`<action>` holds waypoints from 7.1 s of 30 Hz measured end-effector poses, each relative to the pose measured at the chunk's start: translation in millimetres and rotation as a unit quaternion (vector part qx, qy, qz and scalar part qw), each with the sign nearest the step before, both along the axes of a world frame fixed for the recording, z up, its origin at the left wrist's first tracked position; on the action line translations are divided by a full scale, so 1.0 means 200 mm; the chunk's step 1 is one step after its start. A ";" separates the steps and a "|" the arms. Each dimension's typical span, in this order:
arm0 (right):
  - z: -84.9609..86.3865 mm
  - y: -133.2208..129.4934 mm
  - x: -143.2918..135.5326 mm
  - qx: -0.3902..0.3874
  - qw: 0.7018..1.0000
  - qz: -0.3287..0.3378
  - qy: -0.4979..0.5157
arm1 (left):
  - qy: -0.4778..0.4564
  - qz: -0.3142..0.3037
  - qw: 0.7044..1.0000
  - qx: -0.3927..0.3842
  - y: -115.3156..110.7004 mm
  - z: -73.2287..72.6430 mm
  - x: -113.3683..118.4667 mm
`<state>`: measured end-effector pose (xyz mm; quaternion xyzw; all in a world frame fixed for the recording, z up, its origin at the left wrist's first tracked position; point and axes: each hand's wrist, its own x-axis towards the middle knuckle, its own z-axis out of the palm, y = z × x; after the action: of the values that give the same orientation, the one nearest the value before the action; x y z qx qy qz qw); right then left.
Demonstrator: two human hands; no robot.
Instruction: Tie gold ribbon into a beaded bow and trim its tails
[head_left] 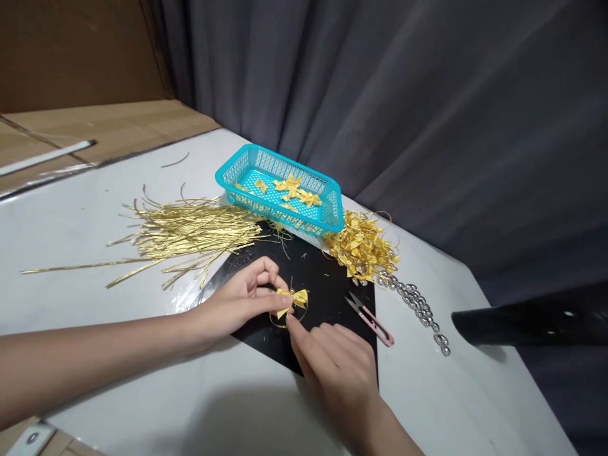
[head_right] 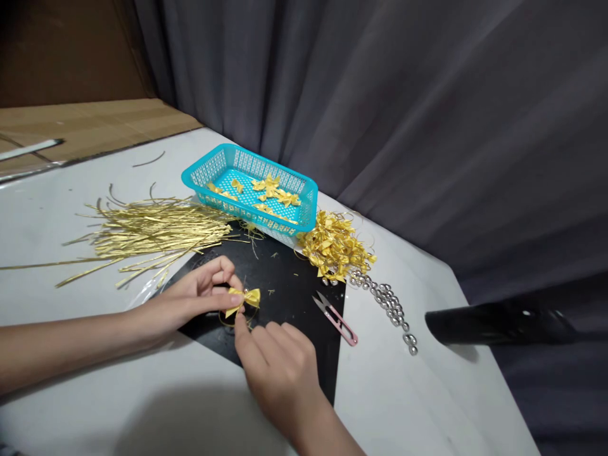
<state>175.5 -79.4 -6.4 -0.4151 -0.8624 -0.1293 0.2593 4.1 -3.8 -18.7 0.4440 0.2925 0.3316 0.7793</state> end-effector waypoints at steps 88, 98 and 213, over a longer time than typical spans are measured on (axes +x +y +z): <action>0.20 0.08 0.09 -0.303 0.620 -0.108 0.716 | 0.026 -0.071 0.981 0.179 -0.04 0.04 -0.04; 0.38 0.06 0.22 -0.239 0.581 -0.139 0.766 | -0.002 -0.079 0.986 0.147 -0.03 0.03 -0.05; 0.18 -0.07 -0.07 -0.290 0.917 -0.076 0.262 | 0.091 0.028 0.949 0.300 -0.11 0.09 -0.05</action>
<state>162.5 -93.8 30.5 -0.5553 -0.7291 0.2205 0.3339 -6.9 -26.2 -1.3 0.6777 0.2614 0.3835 0.5703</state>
